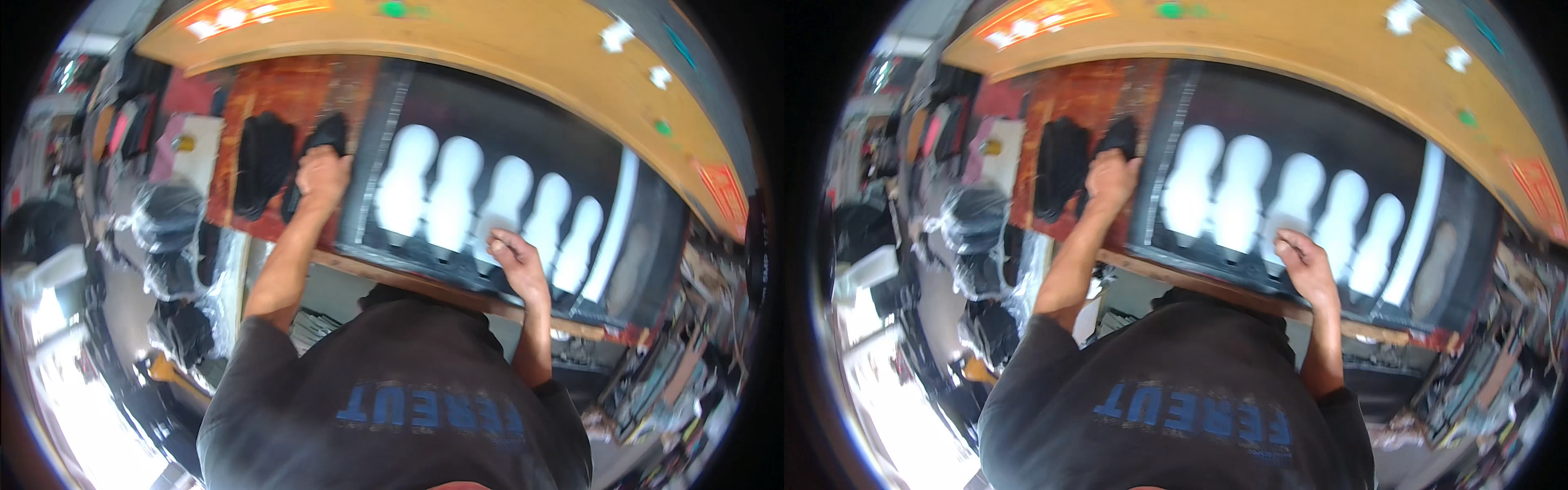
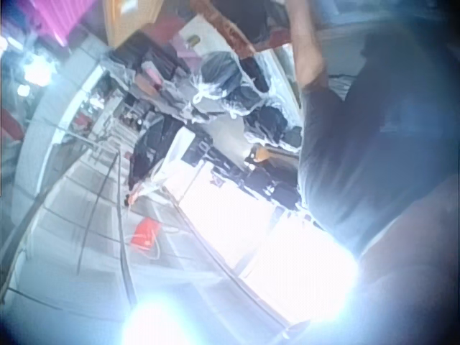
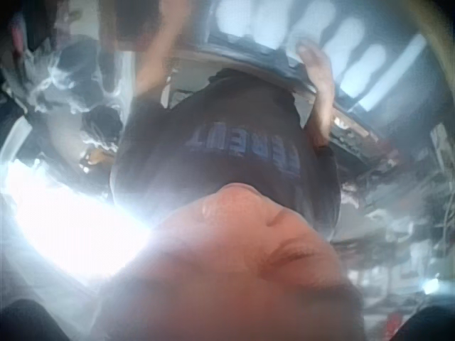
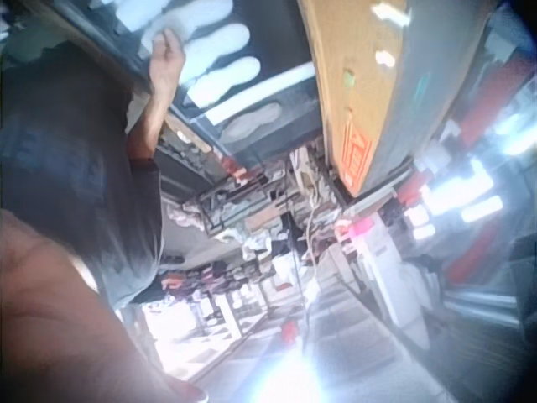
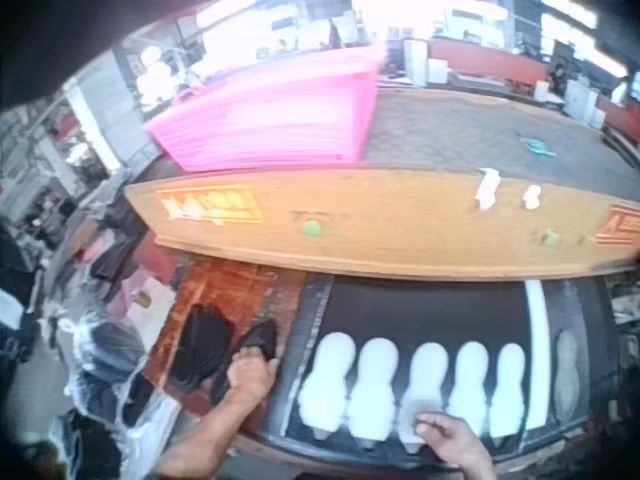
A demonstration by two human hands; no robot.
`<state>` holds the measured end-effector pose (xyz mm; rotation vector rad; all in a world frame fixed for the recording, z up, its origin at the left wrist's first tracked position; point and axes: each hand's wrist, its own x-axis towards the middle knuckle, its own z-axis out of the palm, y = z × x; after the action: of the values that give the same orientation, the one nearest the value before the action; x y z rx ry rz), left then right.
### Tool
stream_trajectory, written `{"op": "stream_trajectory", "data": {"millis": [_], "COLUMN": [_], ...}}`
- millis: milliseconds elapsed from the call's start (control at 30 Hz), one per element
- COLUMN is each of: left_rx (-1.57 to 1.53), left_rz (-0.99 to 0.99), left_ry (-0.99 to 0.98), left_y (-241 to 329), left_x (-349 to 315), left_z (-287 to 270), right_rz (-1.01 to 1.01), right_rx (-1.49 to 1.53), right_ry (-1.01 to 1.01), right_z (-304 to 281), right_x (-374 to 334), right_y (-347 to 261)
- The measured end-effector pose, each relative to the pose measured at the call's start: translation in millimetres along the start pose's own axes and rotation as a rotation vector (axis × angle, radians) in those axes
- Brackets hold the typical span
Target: The person uses a hydraulic cutting machine to press a template into black rubber sheets, cutting out multiple shoe sole shapes. They repeatedly place templates, operate the press, remove cut pieces, and stack the finished soles on the workbench.
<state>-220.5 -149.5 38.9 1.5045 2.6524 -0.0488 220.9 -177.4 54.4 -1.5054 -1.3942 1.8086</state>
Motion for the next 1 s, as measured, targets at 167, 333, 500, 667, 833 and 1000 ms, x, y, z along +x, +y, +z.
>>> {"op": "stream_trajectory", "data": {"millis": [167,333,500,667,833,1000], "left_rx": [-0.341,-0.274,-0.256,-0.436,-0.518,-0.509], "left_rz": [0.197,0.018,0.017,0.068,0.113,0.378], "left_ry": [0.130,-0.094,-0.105,-0.215,-0.343,0.016], "left_y": [23.7,55.1,56.3,57.5,31.6,55.5], "left_x": [-81.6,-145.5,-145.0,-174.0,-222.7,-182.9], "left_z": [-16.1,6.9,-8.3,-27.8,-53.3,-35.8], "right_rz": [-0.079,0.066,0.156,0.122,0.460,0.505], "right_rx": [-0.046,-0.927,-0.593,-0.554,-0.130,-0.224], "right_ry": [0.586,0.910,0.767,0.625,0.468,0.338], "right_z": [-96.7,-176.2,-178.8,-186.1,-191.3,-216.7], "right_x": [-51.6,-92.6,-99.9,-134.4,-211.4,-215.6], "right_y": [40.7,71.4,88.1,85.2,85.1,78.6]}}
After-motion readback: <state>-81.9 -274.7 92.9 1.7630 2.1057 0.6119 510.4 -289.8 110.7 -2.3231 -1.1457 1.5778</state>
